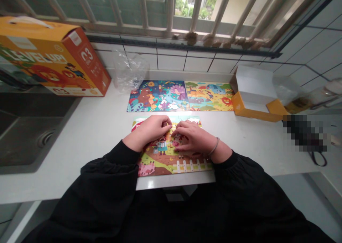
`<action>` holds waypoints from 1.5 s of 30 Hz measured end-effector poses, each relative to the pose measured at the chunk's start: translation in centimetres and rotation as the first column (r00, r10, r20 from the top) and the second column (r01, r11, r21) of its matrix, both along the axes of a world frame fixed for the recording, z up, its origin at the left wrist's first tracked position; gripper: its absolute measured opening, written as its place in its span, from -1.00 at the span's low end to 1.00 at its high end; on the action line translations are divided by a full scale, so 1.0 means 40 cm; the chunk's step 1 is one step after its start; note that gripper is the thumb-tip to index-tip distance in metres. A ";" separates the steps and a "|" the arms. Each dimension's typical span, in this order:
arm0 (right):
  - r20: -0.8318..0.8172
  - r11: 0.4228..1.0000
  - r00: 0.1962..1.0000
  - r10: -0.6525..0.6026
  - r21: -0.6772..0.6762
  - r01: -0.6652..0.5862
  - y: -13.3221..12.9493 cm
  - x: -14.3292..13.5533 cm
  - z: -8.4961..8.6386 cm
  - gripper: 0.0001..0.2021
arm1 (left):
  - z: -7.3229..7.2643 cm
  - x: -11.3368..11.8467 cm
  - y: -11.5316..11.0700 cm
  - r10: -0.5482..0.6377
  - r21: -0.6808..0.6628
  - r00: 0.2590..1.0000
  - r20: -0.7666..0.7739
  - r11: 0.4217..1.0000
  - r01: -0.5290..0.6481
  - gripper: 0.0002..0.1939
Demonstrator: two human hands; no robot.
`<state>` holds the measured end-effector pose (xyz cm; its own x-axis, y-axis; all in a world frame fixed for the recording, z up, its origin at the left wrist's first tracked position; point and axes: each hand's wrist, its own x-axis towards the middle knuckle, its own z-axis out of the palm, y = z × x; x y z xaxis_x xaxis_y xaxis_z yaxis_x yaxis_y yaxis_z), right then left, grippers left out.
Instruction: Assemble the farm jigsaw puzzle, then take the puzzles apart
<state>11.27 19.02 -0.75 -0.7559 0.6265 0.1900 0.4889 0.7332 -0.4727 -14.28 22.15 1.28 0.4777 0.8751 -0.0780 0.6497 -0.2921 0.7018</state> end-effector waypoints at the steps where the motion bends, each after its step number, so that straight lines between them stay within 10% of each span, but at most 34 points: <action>1: -0.004 1.000 1.000 -0.001 0.001 0.001 0.000 0.000 -0.001 -0.54 | 0.000 -0.001 0.000 -0.008 -0.002 1.000 0.002 1.000 0.008 -0.87; 45: 0.028 0.999 1.000 0.006 0.035 -0.007 0.006 -0.006 0.004 -0.64 | -0.007 -0.005 0.002 -0.046 0.038 0.998 -0.033 0.998 0.048 -0.85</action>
<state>11.04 19.26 -0.58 -0.7652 0.6150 0.1905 0.4965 0.7521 -0.4334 -14.49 22.21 0.99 0.5162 0.8543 -0.0610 0.6570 -0.3492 0.6682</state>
